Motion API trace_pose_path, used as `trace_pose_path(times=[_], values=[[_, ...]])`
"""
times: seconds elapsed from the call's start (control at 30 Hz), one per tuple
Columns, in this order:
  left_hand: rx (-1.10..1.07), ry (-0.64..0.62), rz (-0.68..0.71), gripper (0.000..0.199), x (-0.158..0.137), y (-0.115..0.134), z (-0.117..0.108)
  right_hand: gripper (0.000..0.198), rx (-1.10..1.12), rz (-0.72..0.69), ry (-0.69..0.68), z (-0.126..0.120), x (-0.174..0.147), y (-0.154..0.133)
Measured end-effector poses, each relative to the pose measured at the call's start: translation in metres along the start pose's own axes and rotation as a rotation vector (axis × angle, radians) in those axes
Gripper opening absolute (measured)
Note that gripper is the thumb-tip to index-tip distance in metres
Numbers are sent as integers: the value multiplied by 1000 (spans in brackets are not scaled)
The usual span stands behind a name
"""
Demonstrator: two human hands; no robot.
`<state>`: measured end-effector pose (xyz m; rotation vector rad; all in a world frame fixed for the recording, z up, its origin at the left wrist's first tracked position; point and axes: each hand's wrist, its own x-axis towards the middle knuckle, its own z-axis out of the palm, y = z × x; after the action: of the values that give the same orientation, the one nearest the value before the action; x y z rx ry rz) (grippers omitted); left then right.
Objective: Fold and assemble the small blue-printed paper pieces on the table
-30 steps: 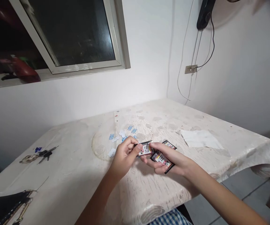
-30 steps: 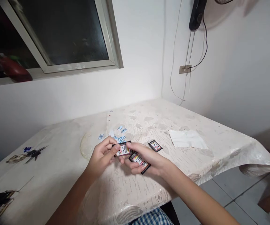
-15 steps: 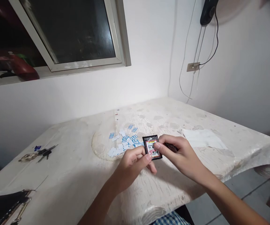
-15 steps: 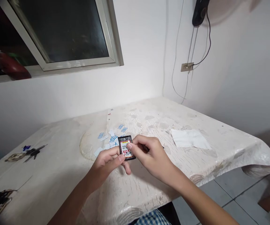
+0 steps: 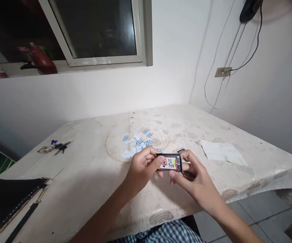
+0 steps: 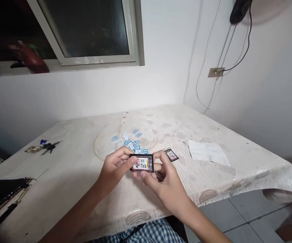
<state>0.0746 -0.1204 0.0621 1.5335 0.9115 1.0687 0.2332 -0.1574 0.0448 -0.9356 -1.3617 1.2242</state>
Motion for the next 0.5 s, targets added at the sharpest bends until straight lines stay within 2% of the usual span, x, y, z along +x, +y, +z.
trace_pose_path(times=[0.07, 0.17, 0.23, 0.3, 0.4, 0.5], values=[[-5, -29, -27, 16, -2, 4, -1, 31, -13, 23, -32, 0, -8, 4], [22, -183, -88, 15, -4, 12, -4, 25, -80, 38, -125, -3, -15, 4], [54, -240, -104, 16, -4, 17, -4, 22, -107, 15, -143, -3, -18, 4], [66, -208, -84, 16, -7, 19, -2, 23, -91, 7, -98, -1, -21, 4], [42, -111, -31, 16, -15, 17, 3, 28, 6, 69, 7, 6, -28, 8], [-12, -60, -58, 18, -30, 12, 8, 34, 101, 122, 31, 13, -36, 12]])
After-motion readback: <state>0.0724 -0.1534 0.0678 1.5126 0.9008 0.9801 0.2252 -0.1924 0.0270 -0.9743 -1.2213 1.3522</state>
